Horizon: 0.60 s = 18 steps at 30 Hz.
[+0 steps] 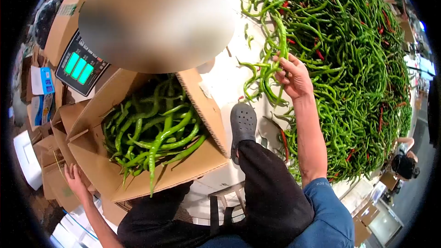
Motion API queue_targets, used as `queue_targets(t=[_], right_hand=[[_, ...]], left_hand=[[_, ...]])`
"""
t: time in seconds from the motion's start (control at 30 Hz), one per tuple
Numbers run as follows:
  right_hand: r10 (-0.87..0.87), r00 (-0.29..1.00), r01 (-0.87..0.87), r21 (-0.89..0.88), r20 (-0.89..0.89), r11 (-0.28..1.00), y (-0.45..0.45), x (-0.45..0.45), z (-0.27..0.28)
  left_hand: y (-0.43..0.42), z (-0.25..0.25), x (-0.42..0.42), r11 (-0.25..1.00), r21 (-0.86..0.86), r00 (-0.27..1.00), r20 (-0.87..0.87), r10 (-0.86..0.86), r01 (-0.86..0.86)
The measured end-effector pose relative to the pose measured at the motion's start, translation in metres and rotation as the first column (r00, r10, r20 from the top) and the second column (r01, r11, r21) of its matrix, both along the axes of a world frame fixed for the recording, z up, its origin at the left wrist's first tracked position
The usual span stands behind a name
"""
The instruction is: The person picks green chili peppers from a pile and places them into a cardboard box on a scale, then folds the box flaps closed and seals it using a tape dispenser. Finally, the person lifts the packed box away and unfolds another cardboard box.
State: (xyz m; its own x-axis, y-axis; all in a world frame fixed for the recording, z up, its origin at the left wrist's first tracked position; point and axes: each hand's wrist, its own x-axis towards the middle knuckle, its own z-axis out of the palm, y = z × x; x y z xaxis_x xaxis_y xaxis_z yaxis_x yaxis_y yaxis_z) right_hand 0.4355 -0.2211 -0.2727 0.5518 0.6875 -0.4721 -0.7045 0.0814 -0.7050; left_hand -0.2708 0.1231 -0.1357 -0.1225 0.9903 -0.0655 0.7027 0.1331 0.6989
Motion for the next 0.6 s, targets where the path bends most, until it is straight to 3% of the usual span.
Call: queue_targets(t=[0.1, 0.2, 0.33, 0.43, 0.53, 0.57, 0.6], right_hand=[[-0.013, 0.989, 0.038, 0.169, -0.146, 0.985, 0.0, -0.002, 0.003], [-0.016, 0.988, 0.037, 0.142, -0.151, 0.989, 0.0, -0.006, 0.008], [0.009, 1.0, -0.009, -0.019, 0.015, 1.0, -0.002, -0.014, 0.015], [0.022, 0.989, -0.006, -0.112, 0.143, 0.994, -0.005, -0.021, 0.016], [0.053, 0.984, -0.034, -0.114, 0.171, 0.993, -0.009, -0.024, 0.022], [0.048, 0.987, -0.031, -0.11, 0.153, 0.993, -0.009, -0.024, 0.02], [0.043, 0.99, -0.028, -0.108, 0.135, 0.994, -0.01, -0.025, 0.018]], left_hand=[[-0.032, 0.053, 0.086, 0.974, 0.102, 0.979, -0.011, -0.204, 0.204], [-0.083, 0.1, 0.187, 0.921, 0.121, 0.922, -0.17, -0.348, 0.37], [-0.138, 0.126, 0.232, 0.767, 0.133, 0.772, -0.237, -0.59, 0.627], [-0.167, 0.142, 0.255, 0.703, 0.095, 0.698, -0.269, -0.664, 0.705], [-0.176, 0.142, 0.295, 0.524, 0.274, 0.585, -0.246, -0.773, 0.807], [-0.182, 0.151, 0.258, 0.687, 0.031, 0.678, -0.195, -0.708, 0.726], [-0.181, 0.148, 0.265, 0.662, 0.093, 0.669, -0.12, -0.734, 0.743]])
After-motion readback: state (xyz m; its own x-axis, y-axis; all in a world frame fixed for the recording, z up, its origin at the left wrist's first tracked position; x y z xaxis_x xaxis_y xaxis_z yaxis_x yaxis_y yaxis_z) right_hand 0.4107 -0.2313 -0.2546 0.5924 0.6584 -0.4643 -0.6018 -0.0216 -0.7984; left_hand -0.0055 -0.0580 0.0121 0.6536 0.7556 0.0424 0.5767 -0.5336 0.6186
